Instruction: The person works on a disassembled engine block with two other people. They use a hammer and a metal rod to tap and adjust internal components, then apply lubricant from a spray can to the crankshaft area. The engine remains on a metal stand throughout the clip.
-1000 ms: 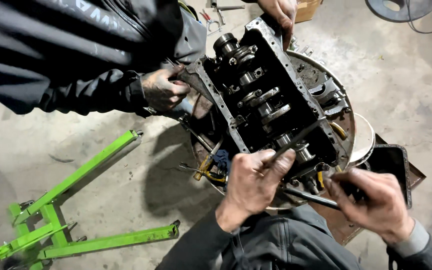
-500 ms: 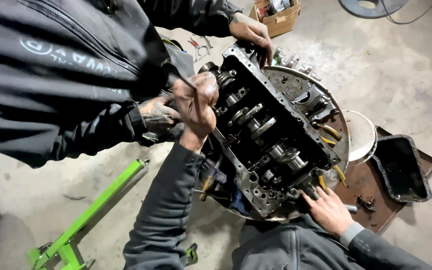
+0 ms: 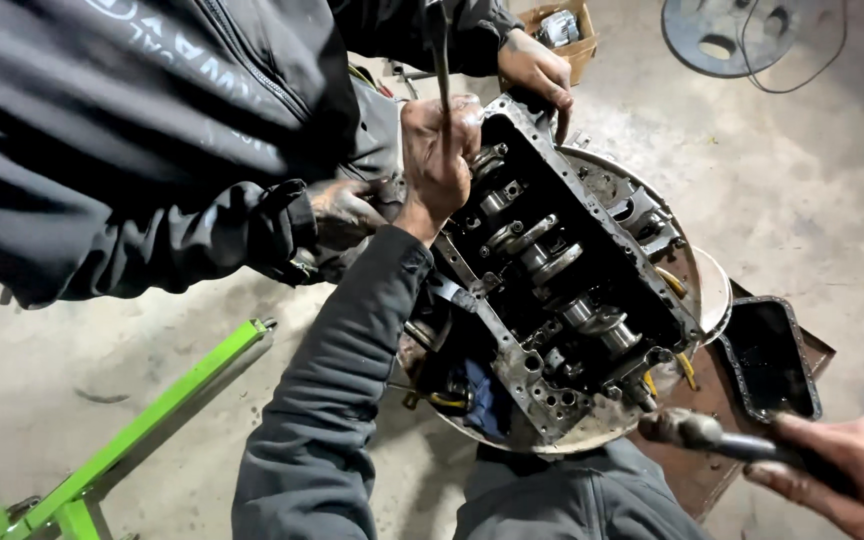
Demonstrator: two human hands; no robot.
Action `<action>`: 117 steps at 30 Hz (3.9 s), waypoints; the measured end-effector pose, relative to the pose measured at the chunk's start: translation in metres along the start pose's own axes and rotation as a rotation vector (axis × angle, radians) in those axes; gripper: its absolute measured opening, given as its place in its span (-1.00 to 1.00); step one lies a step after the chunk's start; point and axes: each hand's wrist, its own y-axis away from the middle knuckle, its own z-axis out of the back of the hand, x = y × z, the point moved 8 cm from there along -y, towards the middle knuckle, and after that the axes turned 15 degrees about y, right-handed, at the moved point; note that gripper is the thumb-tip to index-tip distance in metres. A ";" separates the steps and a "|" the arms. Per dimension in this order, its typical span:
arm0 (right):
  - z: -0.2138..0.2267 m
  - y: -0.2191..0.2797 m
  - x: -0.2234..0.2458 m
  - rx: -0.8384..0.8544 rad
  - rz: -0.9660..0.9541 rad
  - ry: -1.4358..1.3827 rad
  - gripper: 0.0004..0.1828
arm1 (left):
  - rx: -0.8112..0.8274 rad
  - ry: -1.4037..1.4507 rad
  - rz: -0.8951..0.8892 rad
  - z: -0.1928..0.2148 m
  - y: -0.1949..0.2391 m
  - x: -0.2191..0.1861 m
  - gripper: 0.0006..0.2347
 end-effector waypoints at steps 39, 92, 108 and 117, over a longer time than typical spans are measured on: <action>0.281 -0.129 0.212 -0.519 0.026 -0.048 -0.55 | -0.087 0.104 -0.020 0.018 0.037 -0.095 -0.72; -0.358 -0.027 -0.104 -0.679 0.060 -0.872 -0.65 | 1.657 -1.257 0.256 -0.046 0.006 0.088 -0.57; -0.233 -0.010 -0.061 -0.294 -0.234 -0.818 -0.62 | 1.608 -1.178 0.254 -0.080 -0.027 0.035 -0.56; -0.157 0.011 -0.024 0.078 -0.325 -0.707 -0.53 | 1.416 -1.128 0.265 -0.207 -0.055 0.107 -0.44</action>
